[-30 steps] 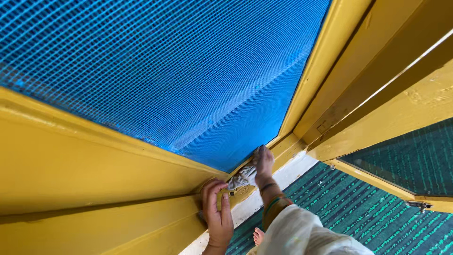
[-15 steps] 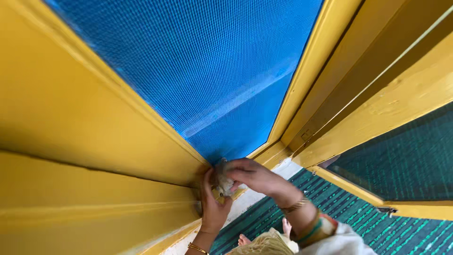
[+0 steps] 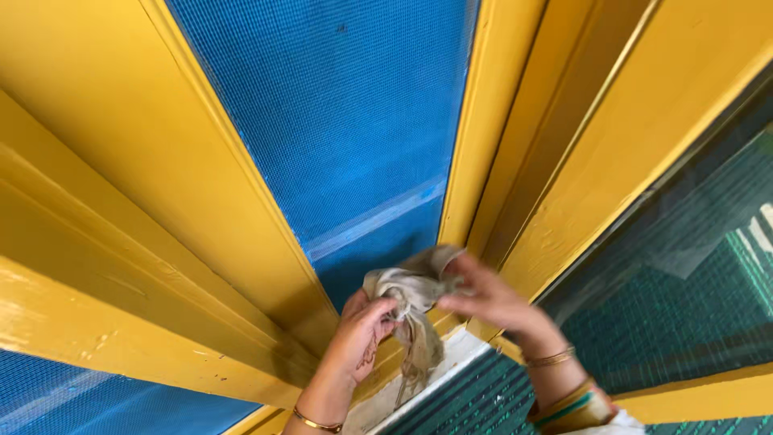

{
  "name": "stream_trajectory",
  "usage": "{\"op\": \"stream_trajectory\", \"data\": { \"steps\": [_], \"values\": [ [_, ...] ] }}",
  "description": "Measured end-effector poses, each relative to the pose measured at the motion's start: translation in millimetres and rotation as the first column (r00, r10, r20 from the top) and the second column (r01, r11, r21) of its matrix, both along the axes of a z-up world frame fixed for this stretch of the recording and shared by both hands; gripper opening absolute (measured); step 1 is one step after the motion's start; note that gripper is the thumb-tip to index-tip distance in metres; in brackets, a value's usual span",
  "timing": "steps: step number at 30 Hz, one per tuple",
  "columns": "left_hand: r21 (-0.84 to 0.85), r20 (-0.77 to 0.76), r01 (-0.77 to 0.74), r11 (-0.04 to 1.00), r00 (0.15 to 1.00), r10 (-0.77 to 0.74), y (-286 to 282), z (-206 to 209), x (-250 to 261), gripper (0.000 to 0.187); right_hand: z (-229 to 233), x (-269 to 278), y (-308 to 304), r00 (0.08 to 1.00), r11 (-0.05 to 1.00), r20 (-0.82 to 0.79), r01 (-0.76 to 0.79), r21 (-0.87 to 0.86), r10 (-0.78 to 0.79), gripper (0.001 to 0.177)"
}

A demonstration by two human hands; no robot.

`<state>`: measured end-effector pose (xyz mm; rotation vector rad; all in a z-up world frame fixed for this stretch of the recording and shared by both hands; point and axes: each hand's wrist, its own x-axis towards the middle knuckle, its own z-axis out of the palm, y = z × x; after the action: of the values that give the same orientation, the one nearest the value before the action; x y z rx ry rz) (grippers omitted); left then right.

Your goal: The person wipes a yellow window frame and its screen with a cloth, moving the cloth along the wooden edges and across the mesh surface.

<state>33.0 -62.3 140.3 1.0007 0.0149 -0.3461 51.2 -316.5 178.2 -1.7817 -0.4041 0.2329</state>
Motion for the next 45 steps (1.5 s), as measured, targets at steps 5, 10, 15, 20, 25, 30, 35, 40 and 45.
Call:
{"op": "stream_trajectory", "data": {
  "steps": [5,10,15,20,25,30,35,40,45],
  "values": [
    [-0.002,0.25,0.035,0.999,0.968,-0.033,-25.2,100.5,1.7,0.03,-56.6,-15.5,21.1,0.981,0.972,-0.164,-0.136,-0.19,0.105,0.078],
    [0.336,0.658,-0.426,0.84,0.744,0.114,-35.3,118.8,-7.6,0.039,-6.5,-9.8,-2.3,0.653,0.589,-0.612,0.301,0.75,0.446,0.066],
    [0.311,0.77,-0.909,0.276,0.071,-0.634,-62.1,118.6,-31.9,0.079,85.4,-8.4,20.2,0.797,0.613,-0.544,0.298,0.732,0.262,0.054],
    [0.362,0.925,-0.774,0.519,0.23,-0.301,-1.1,143.9,-50.1,0.046,211.1,24.8,34.3,0.983,0.668,-0.117,0.183,0.721,-0.143,0.045],
    [0.276,0.961,-0.959,0.058,0.274,-0.037,22.4,192.7,-48.5,0.058,370.5,96.5,70.8,-0.228,0.822,0.829,0.15,0.549,-0.511,0.047],
    [0.297,0.938,-0.951,-0.088,0.308,-0.161,25.8,200.8,-39.3,0.084,377.1,122.6,166.5,-0.261,0.877,0.938,0.363,0.314,-0.228,0.05],
    [0.2,0.979,-0.98,-0.009,0.2,-0.031,36.7,185.5,-31.1,0.07,217.7,125.5,153.1,-0.216,0.972,0.971,0.231,-0.052,0.103,0.037],
    [0.114,0.993,-0.993,0.04,0.115,0.019,33.5,196.3,-24.2,0.065,111.0,94.8,96.4,-0.283,0.79,0.738,0.191,-0.583,0.613,0.029],
    [0.144,0.988,-0.989,-0.03,0.145,-0.049,29.8,205.8,-18.4,0.068,245.3,98.7,112.6,-0.461,0.777,0.644,0.506,-0.374,0.61,0.01]
  ]
}}
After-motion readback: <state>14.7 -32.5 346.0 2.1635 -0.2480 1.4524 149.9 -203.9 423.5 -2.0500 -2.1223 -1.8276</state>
